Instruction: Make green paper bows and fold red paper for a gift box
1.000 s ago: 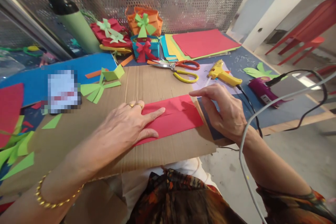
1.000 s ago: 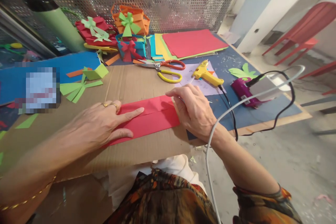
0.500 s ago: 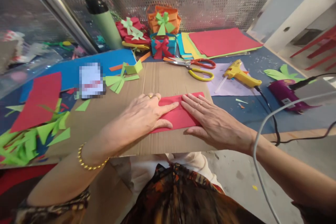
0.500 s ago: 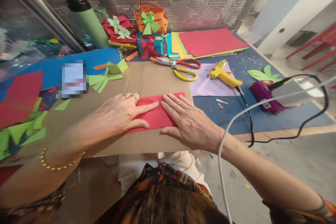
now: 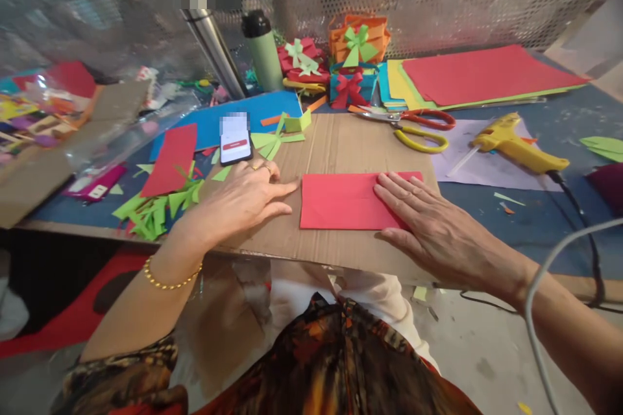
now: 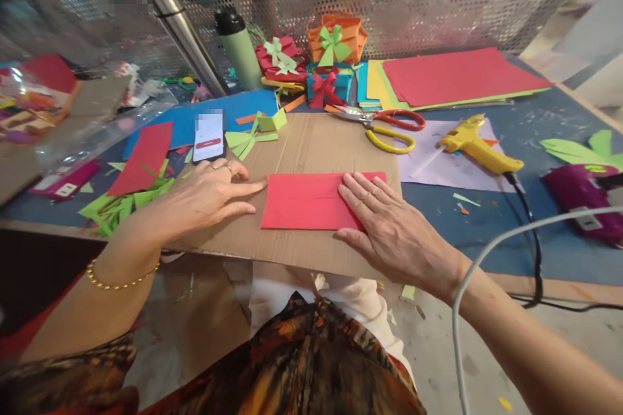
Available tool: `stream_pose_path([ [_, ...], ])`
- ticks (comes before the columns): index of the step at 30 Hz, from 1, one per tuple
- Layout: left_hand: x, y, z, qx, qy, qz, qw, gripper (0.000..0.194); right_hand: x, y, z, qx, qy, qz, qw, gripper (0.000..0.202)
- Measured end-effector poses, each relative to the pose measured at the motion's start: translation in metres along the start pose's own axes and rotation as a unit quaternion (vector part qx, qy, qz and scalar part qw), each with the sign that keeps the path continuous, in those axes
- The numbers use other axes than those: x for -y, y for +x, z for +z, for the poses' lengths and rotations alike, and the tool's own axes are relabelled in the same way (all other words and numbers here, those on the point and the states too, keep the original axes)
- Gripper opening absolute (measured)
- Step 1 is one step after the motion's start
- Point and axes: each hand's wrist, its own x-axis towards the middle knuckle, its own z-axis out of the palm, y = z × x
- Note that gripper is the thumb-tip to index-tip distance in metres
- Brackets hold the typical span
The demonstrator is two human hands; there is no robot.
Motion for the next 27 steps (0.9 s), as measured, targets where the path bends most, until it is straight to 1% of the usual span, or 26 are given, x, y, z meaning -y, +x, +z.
stream_pose_path([
  [2, 0.003, -0.006, 0.000, -0.019, 0.014, -0.029, 0.999, 0.032, 0.000, 0.000, 0.001, -0.005, -0.010, -0.006, 1.000, 0.067],
  [3, 0.001, -0.007, -0.001, -0.039, 0.014, -0.043, 0.998, 0.030, 0.000, -0.001, 0.002, -0.007, -0.013, -0.009, 1.000, 0.067],
  [5, -0.007, -0.004, -0.002, -0.100, 0.002, -0.055, 0.993, 0.031, -0.001, -0.001, 0.003, -0.010, -0.012, -0.011, 1.000, 0.066],
  [7, -0.021, 0.006, 0.000, -0.160, -0.025, -0.030, 0.986, 0.036, -0.001, -0.001, 0.004, -0.015, -0.007, -0.009, 1.000, 0.067],
  [8, -0.030, 0.013, 0.002, -0.180, -0.044, 0.002, 0.983, 0.040, -0.001, -0.001, 0.004, -0.016, -0.006, -0.009, 1.000, 0.067],
  [9, -0.039, 0.019, 0.006, -0.183, -0.068, 0.040, 0.980, 0.048, -0.001, -0.001, 0.004, -0.017, -0.005, -0.008, 1.000, 0.067],
  [10, -0.049, 0.026, 0.010, -0.176, -0.092, 0.076, 0.977, 0.060, 0.000, -0.001, 0.004, -0.017, -0.005, -0.007, 1.000, 0.068],
  [12, -0.067, 0.037, 0.020, -0.133, -0.129, 0.119, 0.976, 0.086, 0.000, 0.000, 0.003, -0.015, -0.004, -0.007, 1.000, 0.069],
  [14, -0.082, 0.044, 0.029, -0.095, -0.151, 0.134, 0.975, 0.098, 0.000, 0.000, 0.002, -0.014, 0.001, -0.008, 1.000, 0.069],
  [16, -0.090, 0.045, 0.036, -0.068, -0.165, 0.131, 0.975, 0.101, 0.001, 0.001, 0.001, -0.018, 0.004, -0.009, 1.000, 0.068],
  [19, -0.093, 0.043, 0.039, -0.043, -0.181, 0.130, 0.974, 0.099, 0.001, 0.001, 0.001, -0.029, -0.001, -0.012, 1.000, 0.066],
  [22, -0.091, 0.041, 0.038, -0.042, -0.191, 0.127, 0.973, 0.095, 0.001, 0.000, 0.002, -0.026, -0.009, -0.016, 0.999, 0.066],
  [27, -0.092, 0.041, 0.036, -0.045, -0.204, 0.115, 0.971, 0.095, 0.002, 0.000, 0.001, -0.022, -0.012, -0.015, 1.000, 0.064],
])
